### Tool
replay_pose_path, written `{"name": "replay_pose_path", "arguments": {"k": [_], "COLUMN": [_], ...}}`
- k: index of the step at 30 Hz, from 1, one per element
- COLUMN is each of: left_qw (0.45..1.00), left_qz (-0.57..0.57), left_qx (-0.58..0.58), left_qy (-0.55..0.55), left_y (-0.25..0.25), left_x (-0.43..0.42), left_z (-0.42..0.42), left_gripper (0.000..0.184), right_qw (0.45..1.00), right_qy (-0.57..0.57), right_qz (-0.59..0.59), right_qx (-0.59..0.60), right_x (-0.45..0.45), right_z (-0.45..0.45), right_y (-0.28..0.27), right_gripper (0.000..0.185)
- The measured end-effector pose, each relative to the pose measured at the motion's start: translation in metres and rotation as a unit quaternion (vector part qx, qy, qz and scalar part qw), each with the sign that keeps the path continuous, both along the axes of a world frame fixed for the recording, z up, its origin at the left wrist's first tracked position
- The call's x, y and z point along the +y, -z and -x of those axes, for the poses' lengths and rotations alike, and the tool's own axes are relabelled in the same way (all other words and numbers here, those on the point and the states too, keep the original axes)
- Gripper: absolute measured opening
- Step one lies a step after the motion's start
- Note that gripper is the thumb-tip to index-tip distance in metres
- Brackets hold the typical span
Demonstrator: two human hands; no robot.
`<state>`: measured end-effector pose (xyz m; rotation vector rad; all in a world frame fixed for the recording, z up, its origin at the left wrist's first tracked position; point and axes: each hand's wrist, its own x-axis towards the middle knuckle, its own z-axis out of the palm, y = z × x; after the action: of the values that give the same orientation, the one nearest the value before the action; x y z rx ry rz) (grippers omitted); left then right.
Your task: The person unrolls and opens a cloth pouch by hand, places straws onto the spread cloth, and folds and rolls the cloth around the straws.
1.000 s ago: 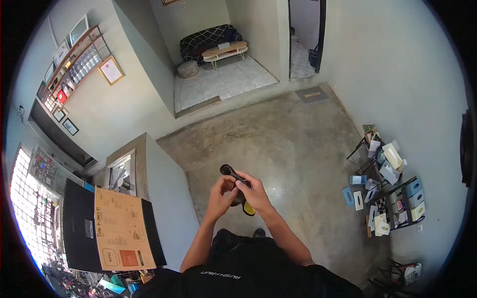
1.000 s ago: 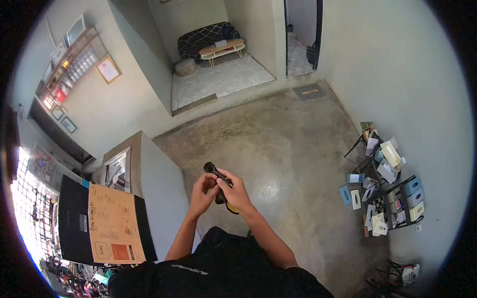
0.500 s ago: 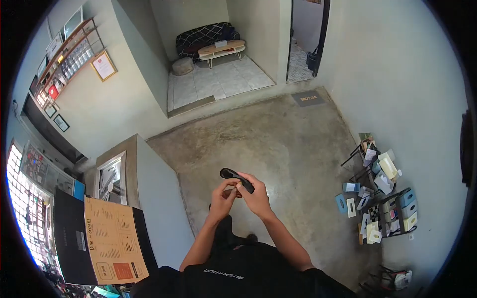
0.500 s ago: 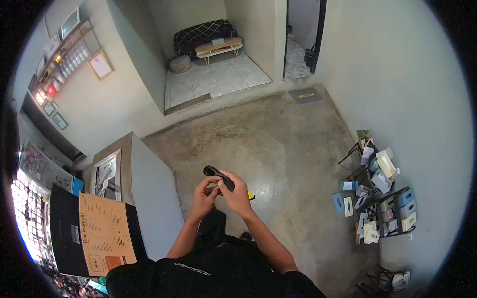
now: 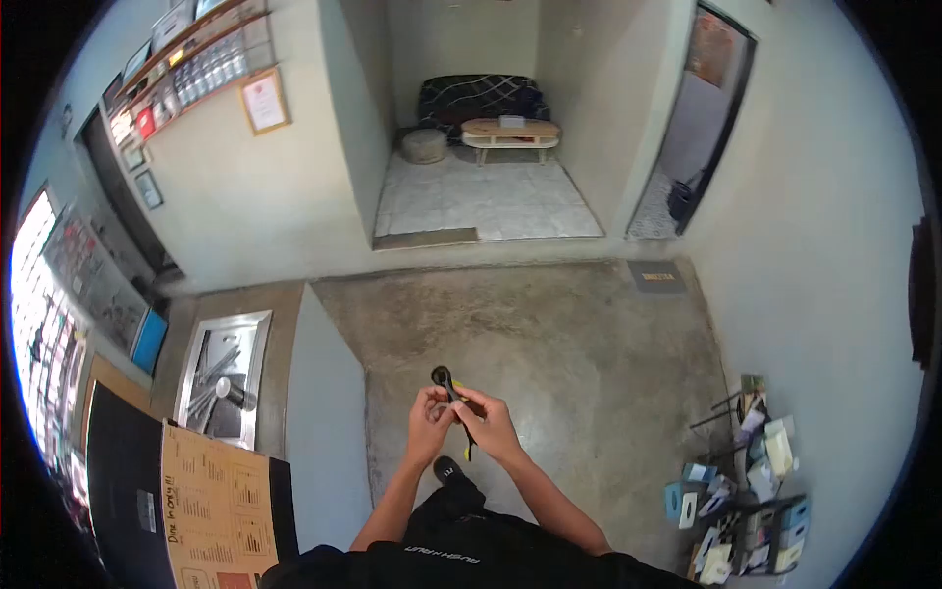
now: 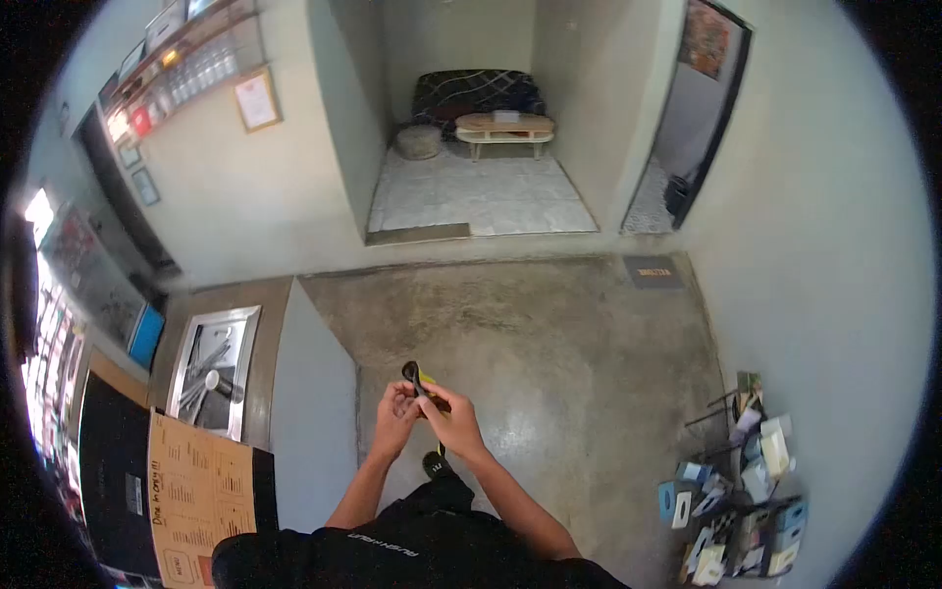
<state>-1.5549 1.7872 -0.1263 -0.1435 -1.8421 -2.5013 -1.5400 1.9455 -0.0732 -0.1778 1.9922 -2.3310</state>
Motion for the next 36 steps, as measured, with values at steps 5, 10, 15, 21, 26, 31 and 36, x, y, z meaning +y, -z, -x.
{"name": "replay_pose_path", "arguments": {"k": [5,10,15,21,26,31,36], "left_qw": [0.997,0.988,0.979,0.965,0.950,0.935,0.905], "left_qz": [-0.013,0.035,0.063,0.112,0.075,0.066,0.085], "left_qx": [0.030,0.050,0.039,0.048,0.033,0.025,0.002], "left_qy": [-0.074,-0.138,-0.191,-0.231,-0.300,-0.347,-0.418], "left_y": [-0.018,-0.038,-0.050,-0.056,-0.055,-0.022,-0.044], "left_x": [-0.081,-0.152,-0.192,-0.230,-0.244,-0.255,-0.268], "left_z": [0.077,0.116,0.142,0.173,0.214,0.280,0.347], "left_gripper": [0.019,0.023,0.028,0.034,0.028,0.018,0.014], "right_qw": [0.995,0.975,0.954,0.927,0.919,0.908,0.871], "right_qy": [-0.097,-0.167,-0.204,-0.278,-0.308,-0.348,-0.442], "right_qz": [-0.027,-0.094,-0.123,-0.156,-0.123,-0.129,-0.134], "right_qx": [0.022,0.108,0.181,0.196,0.214,0.196,0.170], "right_x": [-0.066,-0.138,-0.193,-0.239,-0.273,-0.292,-0.315], "right_z": [0.104,0.175,0.225,0.281,0.336,0.411,0.501], "right_y": [-0.024,-0.041,-0.053,-0.062,-0.051,-0.022,-0.023], "right_gripper": [0.037,0.038,0.036,0.038,0.036,0.034,0.031]}}
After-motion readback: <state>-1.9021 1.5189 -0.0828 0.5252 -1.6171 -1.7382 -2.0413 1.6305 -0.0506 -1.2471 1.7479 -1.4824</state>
